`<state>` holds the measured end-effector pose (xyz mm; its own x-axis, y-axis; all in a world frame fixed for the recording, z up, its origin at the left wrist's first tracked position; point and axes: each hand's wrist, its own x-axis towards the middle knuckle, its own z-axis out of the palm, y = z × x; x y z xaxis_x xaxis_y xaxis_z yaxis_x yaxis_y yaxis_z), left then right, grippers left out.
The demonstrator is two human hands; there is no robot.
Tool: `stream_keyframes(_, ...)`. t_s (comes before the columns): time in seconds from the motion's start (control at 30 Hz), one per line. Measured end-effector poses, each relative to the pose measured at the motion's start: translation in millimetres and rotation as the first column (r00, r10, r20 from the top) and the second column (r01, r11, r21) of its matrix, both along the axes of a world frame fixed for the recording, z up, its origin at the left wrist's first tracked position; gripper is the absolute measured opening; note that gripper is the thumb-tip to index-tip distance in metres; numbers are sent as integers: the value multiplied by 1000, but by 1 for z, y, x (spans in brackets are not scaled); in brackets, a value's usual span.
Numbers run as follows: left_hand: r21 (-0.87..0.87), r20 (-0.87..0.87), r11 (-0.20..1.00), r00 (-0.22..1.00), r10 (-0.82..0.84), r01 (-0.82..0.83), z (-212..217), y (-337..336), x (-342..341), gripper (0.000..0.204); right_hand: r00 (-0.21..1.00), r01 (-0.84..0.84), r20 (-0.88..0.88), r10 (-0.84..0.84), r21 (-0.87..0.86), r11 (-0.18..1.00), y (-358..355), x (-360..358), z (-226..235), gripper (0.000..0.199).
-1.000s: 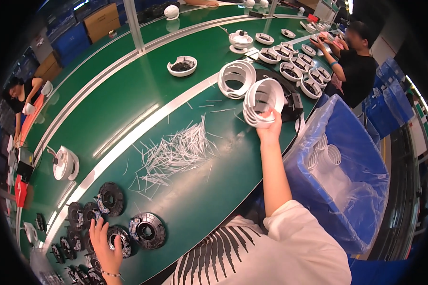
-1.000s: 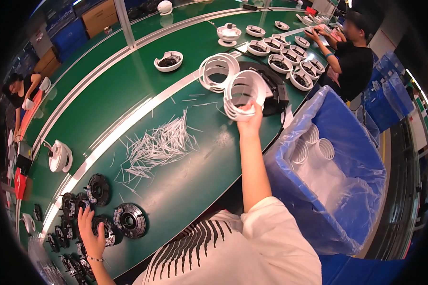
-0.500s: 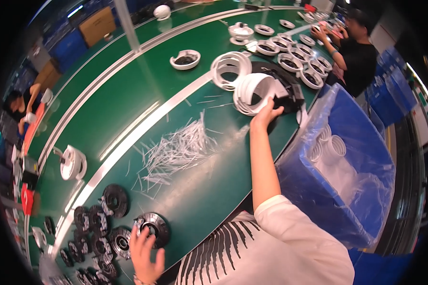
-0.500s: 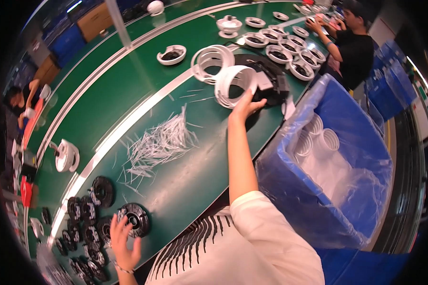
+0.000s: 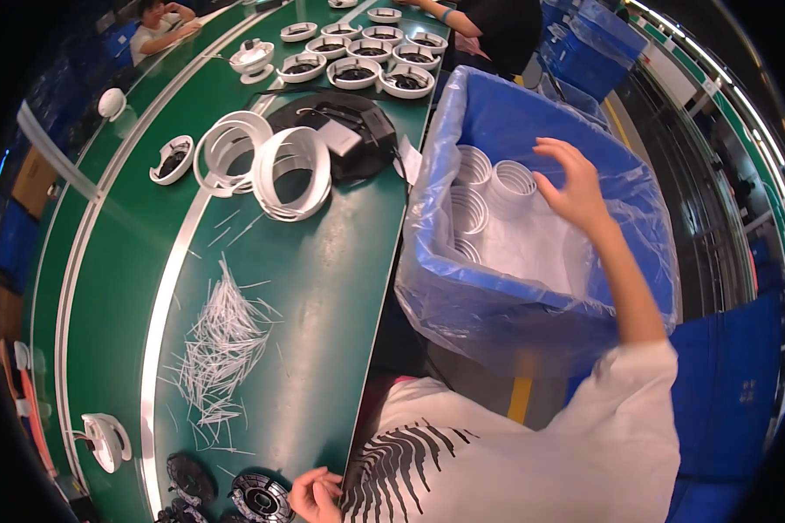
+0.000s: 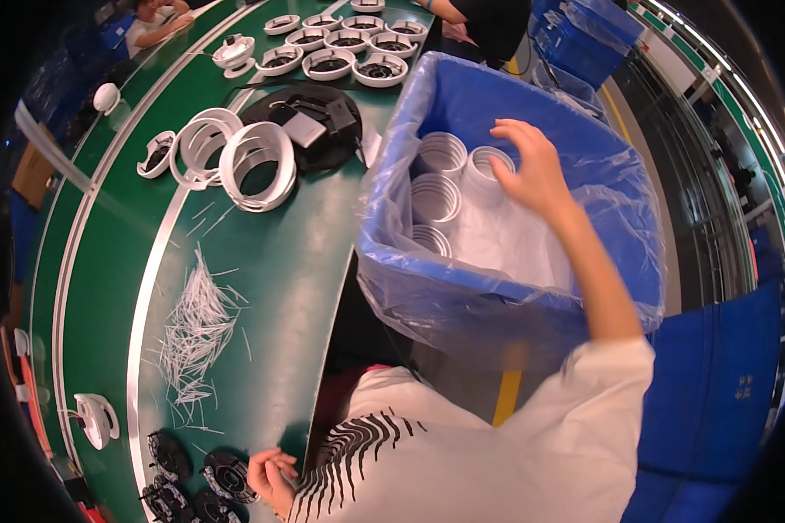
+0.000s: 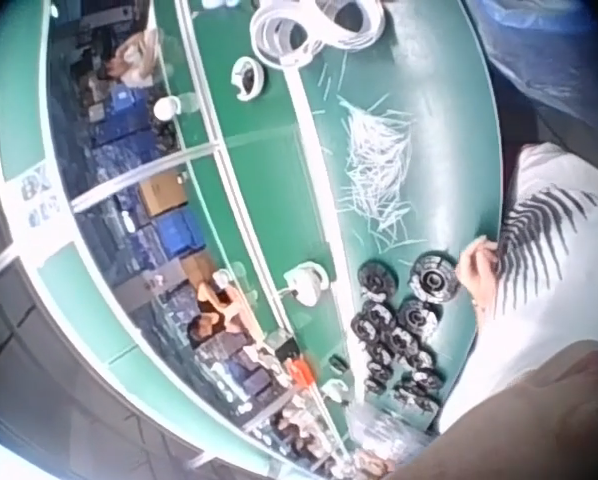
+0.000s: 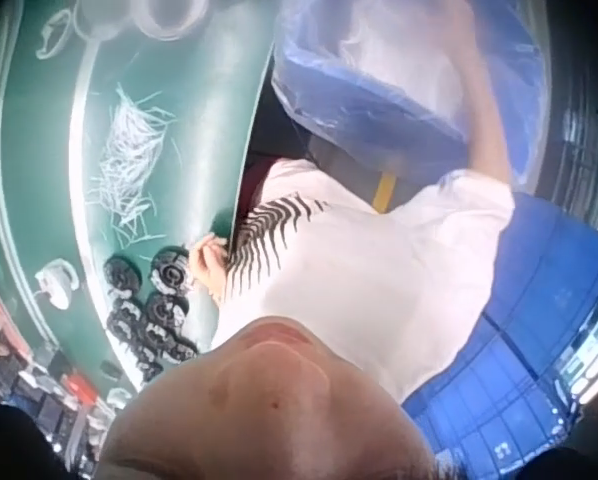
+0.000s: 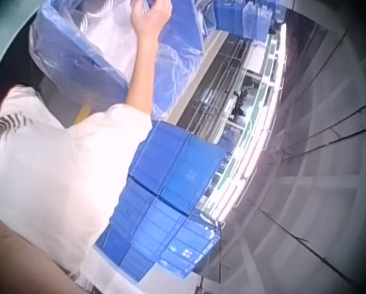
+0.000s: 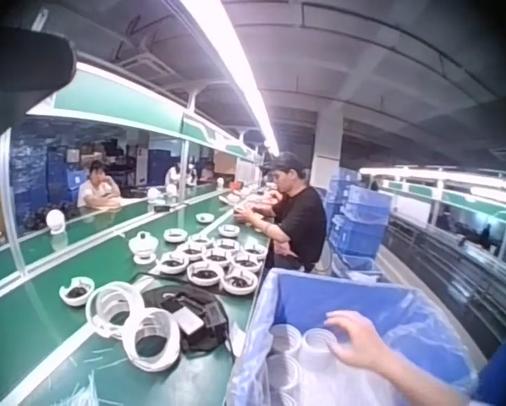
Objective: Assembling electronic circuit boards into plastic housing units on a production line.
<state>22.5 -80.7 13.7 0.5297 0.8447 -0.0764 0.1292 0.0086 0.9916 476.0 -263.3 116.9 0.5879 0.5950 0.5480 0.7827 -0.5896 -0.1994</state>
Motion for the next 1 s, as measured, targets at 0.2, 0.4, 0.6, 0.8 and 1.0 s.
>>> stream_keyframes(0.2, -8, 10, 993, 993, -119, 119, 1, 0, 30, 14, 950, 95, -218, -221, -473, 876, -51, 150, -111, 51)
stream_keyframes(0.4, -24, -253, 999, 967, 32, -39, -12, -15, 22, 12, 768, 96, -340, -543, -777, 622, -18, 153, -233, 70)
stream_keyframes(0.6, -61, -262, 976, 947, 185, -207, -20, -17, 28, 10, 700, 107, -337, -630, -823, 558, -20, 146, -245, 41)
stream_keyframes(0.8, -46, -236, 989, 964, 125, -139, -23, -15, 28, 10, 768, 44, -272, -580, -881, 471, -44, 155, -214, 33)
stream_keyframes(1.0, -43, -108, 994, 989, 98, -103, -43, -12, 7, 14, 939, 49, -230, -256, -647, 761, -37, 75, -96, 63)
